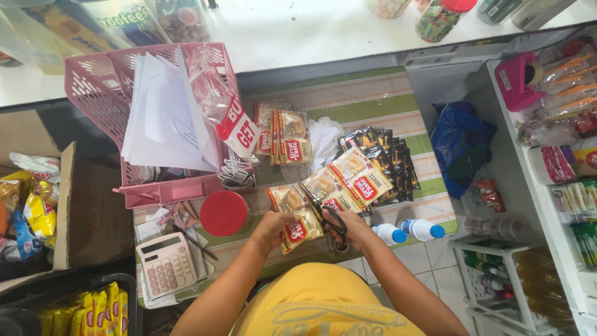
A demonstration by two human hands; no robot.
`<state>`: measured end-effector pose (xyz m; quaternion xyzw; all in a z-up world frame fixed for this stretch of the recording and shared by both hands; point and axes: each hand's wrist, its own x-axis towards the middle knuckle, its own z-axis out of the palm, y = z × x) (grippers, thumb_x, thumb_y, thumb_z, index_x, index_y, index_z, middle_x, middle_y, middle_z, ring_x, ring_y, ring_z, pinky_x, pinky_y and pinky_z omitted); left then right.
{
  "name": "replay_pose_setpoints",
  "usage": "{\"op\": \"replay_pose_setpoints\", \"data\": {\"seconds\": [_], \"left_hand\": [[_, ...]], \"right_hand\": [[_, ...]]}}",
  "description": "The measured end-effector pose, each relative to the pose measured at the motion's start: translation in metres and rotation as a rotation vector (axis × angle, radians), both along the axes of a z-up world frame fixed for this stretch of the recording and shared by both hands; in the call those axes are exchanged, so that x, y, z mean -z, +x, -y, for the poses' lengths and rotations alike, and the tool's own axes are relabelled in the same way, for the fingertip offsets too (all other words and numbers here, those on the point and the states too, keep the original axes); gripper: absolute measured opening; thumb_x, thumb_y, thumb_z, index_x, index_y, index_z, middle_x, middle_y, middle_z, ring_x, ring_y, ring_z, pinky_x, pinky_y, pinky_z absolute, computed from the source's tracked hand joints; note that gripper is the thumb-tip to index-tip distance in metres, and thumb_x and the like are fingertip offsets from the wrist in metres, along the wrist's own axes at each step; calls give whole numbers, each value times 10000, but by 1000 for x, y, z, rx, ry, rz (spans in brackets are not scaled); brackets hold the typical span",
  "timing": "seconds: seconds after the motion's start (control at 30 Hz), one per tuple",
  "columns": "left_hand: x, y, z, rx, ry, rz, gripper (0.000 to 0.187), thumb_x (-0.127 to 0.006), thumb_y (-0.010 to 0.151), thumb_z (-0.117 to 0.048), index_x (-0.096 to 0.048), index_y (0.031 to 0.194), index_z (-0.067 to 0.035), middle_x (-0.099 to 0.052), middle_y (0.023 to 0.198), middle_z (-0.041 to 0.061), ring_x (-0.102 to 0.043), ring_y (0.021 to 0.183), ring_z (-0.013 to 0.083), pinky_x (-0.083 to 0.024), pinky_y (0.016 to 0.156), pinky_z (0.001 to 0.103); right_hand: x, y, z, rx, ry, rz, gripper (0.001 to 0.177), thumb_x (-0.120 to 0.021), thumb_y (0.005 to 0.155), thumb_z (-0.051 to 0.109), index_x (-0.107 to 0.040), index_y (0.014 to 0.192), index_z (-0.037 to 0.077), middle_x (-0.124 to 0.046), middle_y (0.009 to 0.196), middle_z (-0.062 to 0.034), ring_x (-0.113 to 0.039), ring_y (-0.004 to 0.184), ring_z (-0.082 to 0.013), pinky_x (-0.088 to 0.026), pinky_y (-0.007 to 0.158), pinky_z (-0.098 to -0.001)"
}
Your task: The person uses scissors to cut open multiple sealed food packages on a counter. They handle each package individually, cut the top, and place the opened items aside. The task continues with different package types throughout the clip.
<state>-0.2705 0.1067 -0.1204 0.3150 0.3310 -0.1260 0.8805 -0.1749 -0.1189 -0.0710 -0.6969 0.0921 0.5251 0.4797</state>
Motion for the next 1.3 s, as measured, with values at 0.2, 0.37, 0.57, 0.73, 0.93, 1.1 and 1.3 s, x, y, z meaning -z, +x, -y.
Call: {"op": "replay_pose_setpoints", "data": {"seconds": [0.2,0.37,0.57,0.73,0.93,1.1,1.3], "left_hand": [[-25,62,-18,-26,366,214,672,-678,774,-7,-512,1424,-34,-679,1149,148,-719,914,240,-617,775,376],[-59,156,-41,3,591,99,763,-742,737,-46,-396,1417,-56,-649,1115,174,-711,885,279,-624,715,431],[-43,148,-9,460,1550,-141,576,-637,936,-491,-735,1125,44,-709,1167,312,-696,1104,420,-548,985,460],[-27,94,58,1017,1488,-210,744,-559,917,-708,-704,1147,-15,-702,1162,235,-696,1096,376,-548,908,484],[-33,75,86,772,1535,-228,532,-805,792,-414,-670,1126,-22,-691,1143,200,-690,1080,365,-567,907,464],[-28,94,95,655,1724,-203,717,-825,676,-241,-544,1284,15,-590,1193,233,-575,1118,394,-543,887,463],[10,151,61,600,1882,403,526,-709,915,-421,-573,1212,-8,-629,1186,239,-559,1186,408,-469,1025,530]], "right_hand": [[-12,-12,22,412,119,57,500,-735,854,533,-678,903,38,-637,667,-13,-570,502,-101,-443,422,-251],[-41,-16,51,494,219,141,465,-694,897,501,-673,899,37,-604,621,-22,-545,454,-101,-384,392,-218],[-74,-20,91,610,250,183,429,-653,928,467,-684,903,40,-625,629,-25,-550,440,-105,-373,380,-212],[-88,-28,114,708,261,180,461,-627,948,463,-689,906,8,-627,630,-39,-555,439,-111,-385,382,-217],[-89,-31,120,676,248,169,480,-615,959,471,-691,905,0,-625,635,-41,-552,444,-106,-342,370,-210],[-87,-36,120,660,242,131,474,-618,942,476,-695,910,9,-625,634,-42,-558,445,-112,-332,370,-214],[-85,-46,125,634,156,95,464,-641,927,463,-700,928,3,-630,653,-36,-555,462,-112,-412,415,-226]]}}
